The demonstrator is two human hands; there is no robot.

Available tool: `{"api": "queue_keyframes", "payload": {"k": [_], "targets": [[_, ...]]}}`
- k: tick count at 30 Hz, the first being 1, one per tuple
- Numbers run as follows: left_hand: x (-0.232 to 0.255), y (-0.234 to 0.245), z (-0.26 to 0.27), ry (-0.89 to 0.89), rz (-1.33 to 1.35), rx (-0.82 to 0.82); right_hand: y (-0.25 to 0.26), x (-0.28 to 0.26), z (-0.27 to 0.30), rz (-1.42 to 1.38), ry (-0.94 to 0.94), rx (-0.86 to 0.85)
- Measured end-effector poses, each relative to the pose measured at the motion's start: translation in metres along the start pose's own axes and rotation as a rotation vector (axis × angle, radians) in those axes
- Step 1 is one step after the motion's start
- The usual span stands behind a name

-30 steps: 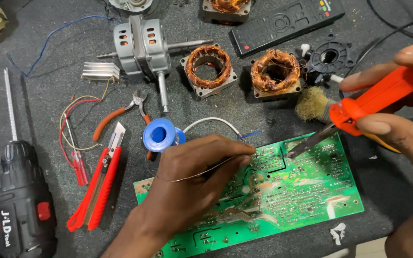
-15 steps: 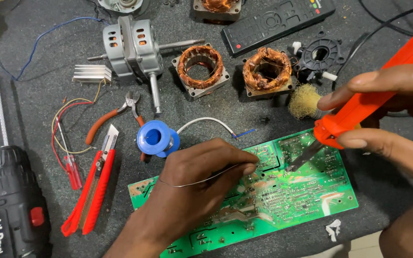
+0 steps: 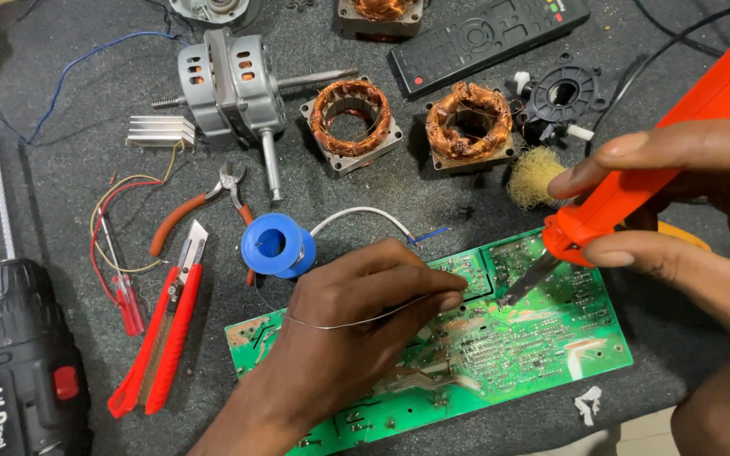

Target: Soldering components on a printed circuit board at a repair station.

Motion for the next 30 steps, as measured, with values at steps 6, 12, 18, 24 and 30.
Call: {"api": "queue_keyframes", "payload": {"k": [6, 12, 18, 24, 30], "targets": [[-0.002, -0.002, 0.000, 0.003, -0.043, 0.024, -0.002, 0.000, 0.001, -0.054, 0.044, 0.020], [-0.001, -0.002, -0.001, -0.010, -0.047, 0.034, -0.003, -0.002, 0.001, -0.017, 0.059, 0.023], [-0.001, -0.002, -0.002, -0.005, -0.078, 0.023, -0.003, -0.005, 0.004, -0.034, 0.016, 0.042], [-0.002, -0.002, -0.001, -0.037, -0.074, 0.033, -0.002, -0.003, 0.002, -0.044, 0.120, 0.042], [-0.002, -0.002, -0.002, -0.010, -0.052, 0.060, -0.004, -0.003, 0.007, -0.069, 0.082, 0.056]]}}
Point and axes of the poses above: each hand's wrist, its own z-axis away from the middle knuckle, its own y-axis out of the back of the hand, x = y × z, the point moved 6 cm from there along -z, towards the middle knuckle, and after that the axes turned 8 degrees about z, right-handed, at the moved point
